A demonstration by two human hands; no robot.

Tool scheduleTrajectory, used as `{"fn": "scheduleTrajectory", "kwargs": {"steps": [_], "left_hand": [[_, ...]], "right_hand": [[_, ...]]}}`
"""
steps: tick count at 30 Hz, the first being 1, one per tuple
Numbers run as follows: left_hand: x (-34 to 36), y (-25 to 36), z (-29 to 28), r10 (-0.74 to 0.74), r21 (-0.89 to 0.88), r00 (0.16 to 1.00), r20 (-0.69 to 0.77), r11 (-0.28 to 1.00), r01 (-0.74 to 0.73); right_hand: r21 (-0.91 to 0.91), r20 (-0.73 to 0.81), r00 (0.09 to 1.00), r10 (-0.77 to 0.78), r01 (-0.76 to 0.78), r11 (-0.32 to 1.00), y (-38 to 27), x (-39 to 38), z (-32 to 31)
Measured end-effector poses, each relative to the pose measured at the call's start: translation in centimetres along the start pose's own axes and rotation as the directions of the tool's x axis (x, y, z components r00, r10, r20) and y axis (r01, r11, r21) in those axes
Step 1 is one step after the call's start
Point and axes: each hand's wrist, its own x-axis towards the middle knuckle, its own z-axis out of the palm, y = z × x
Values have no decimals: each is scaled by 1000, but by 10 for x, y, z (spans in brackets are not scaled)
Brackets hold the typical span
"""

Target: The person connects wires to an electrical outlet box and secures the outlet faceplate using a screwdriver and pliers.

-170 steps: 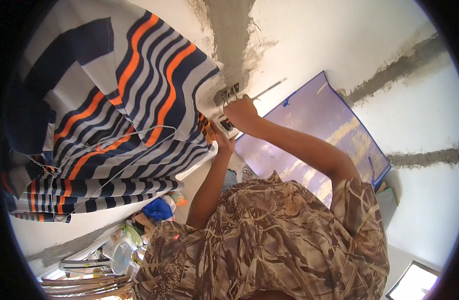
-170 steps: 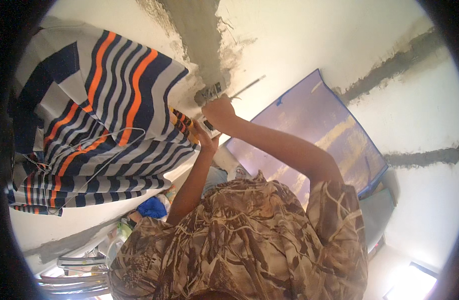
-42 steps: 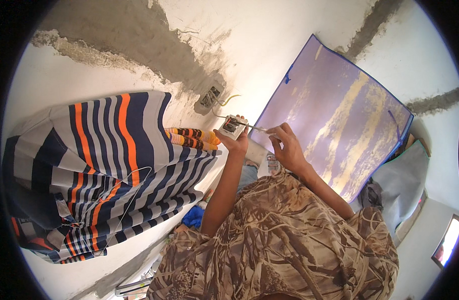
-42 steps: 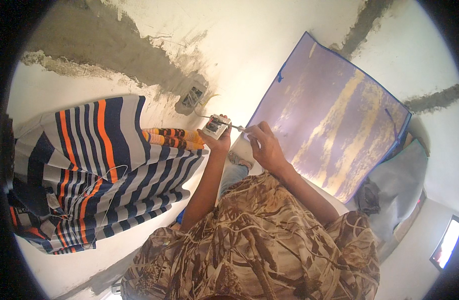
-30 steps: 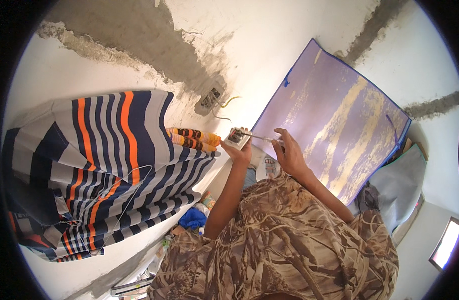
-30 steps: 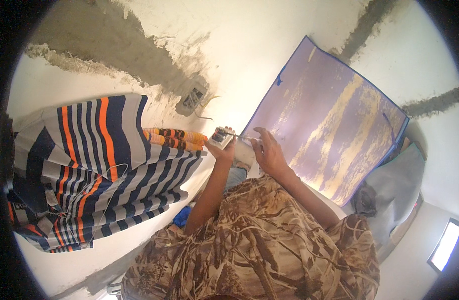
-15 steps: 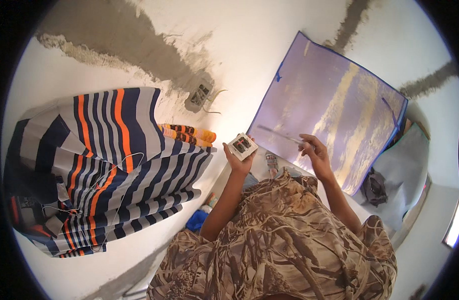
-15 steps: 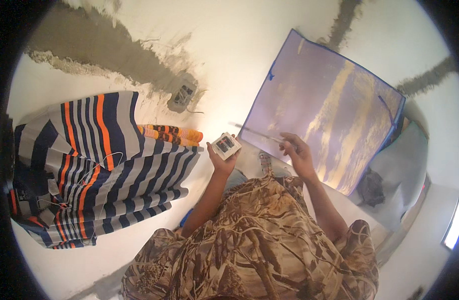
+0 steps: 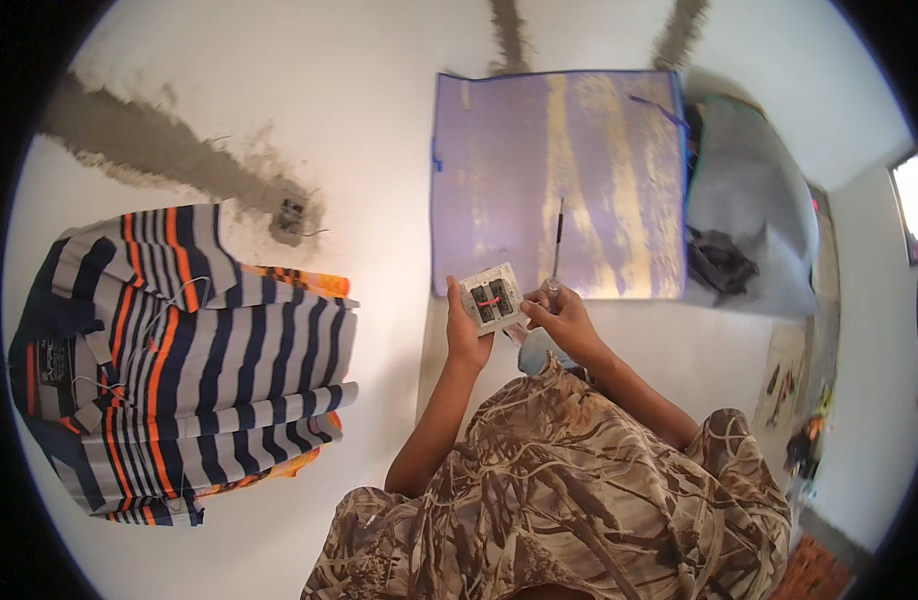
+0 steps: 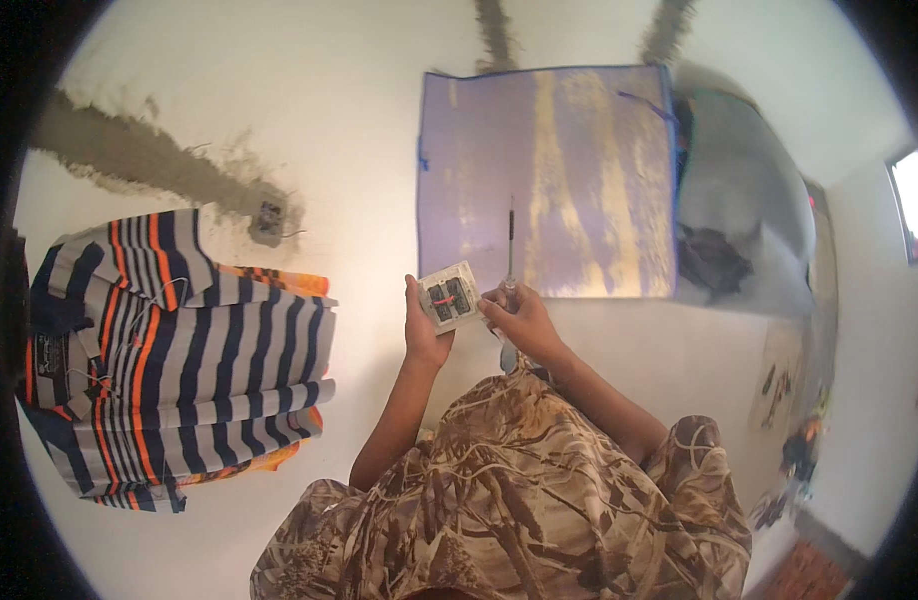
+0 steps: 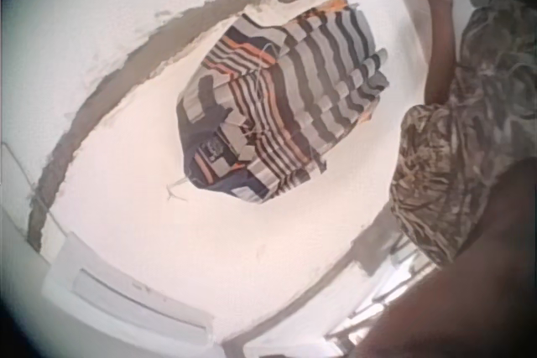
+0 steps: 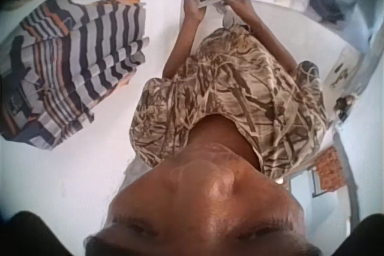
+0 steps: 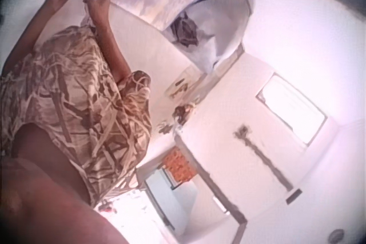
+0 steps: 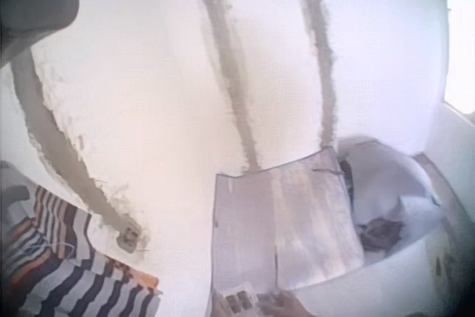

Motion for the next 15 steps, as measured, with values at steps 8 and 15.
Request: {"fn": "scheduleTrajectory", "kwargs": {"steps": [8, 15], "left_hand": [[24, -97, -17, -12, 265, 996, 88, 964, -12], [-15, -67, 59, 534, 352, 717, 448, 631, -691]], "right_hand": [[287, -181, 983, -31, 83, 954, 88, -36, -77], [209, -551, 834, 24, 110, 972, 161, -52, -123]]}}
